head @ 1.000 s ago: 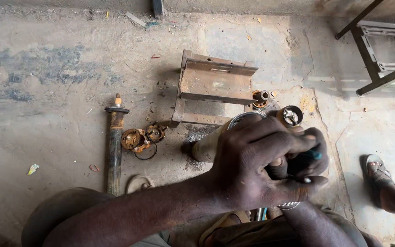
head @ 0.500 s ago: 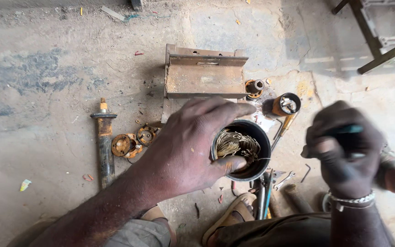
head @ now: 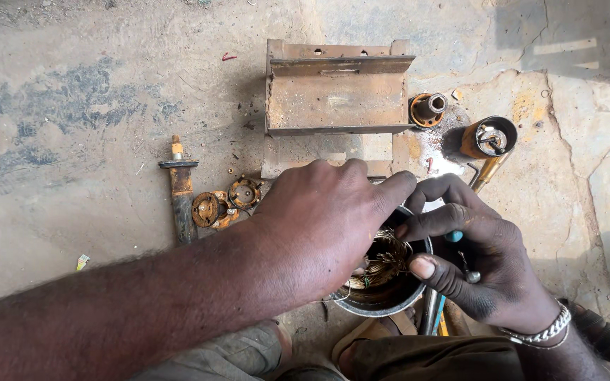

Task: The person sits on the floor and uses pliers to pull and adjust wires inside a cylindrical motor component. They repeatedly reach into the component, grip wires, and reposition them while other tools and parts lie nearby.

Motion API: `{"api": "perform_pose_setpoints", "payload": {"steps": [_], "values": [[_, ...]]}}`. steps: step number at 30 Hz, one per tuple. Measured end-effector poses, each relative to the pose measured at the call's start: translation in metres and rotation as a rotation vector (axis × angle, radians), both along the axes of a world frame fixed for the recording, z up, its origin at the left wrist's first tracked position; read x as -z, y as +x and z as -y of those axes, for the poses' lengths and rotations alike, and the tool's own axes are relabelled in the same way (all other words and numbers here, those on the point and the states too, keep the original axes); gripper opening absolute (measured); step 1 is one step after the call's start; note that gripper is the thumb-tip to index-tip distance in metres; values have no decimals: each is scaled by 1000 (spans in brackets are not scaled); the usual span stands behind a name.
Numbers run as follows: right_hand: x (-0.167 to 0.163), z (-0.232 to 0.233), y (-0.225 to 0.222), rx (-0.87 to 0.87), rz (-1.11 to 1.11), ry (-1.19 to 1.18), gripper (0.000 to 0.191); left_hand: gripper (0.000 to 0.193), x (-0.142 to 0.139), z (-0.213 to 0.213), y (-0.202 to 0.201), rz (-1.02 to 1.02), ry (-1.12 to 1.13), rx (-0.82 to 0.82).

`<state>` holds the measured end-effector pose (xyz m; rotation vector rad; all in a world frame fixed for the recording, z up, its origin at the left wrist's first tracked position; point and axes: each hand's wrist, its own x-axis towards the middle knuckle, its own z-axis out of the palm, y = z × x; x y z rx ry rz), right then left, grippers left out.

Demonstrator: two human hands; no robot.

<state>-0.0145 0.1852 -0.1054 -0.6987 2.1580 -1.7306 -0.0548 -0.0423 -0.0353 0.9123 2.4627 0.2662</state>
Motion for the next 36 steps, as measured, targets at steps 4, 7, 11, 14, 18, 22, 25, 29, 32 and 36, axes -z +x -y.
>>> {"api": "perform_pose_setpoints", "payload": {"steps": [4,7,11,14,18,22,25,29,32,36], "values": [[2,0,4,29,0,3,23,69,-6,-7,1,131,-109,-13],[2,1,4,28,-54,6,21,81,-8,-9,7,113,-105,-30],[1,3,4,24,-60,-1,19,99,-6,-4,14,-36,42,-73],[2,3,4,24,-72,-20,18,99,-1,-2,16,-63,82,-98],[3,2,4,31,-30,-8,18,78,4,-6,17,-62,70,-119],[4,2,4,32,-61,4,19,77,2,-6,16,-31,65,-110],[4,3,5,32,-96,5,19,88,-1,-7,14,-11,49,-104],[3,5,5,39,-38,-9,19,96,0,-9,13,-25,32,-101],[2,5,6,38,4,-28,19,97,6,-8,11,-17,1,-74],[2,3,7,45,-73,30,21,97,12,-4,6,-62,46,-39]]}}
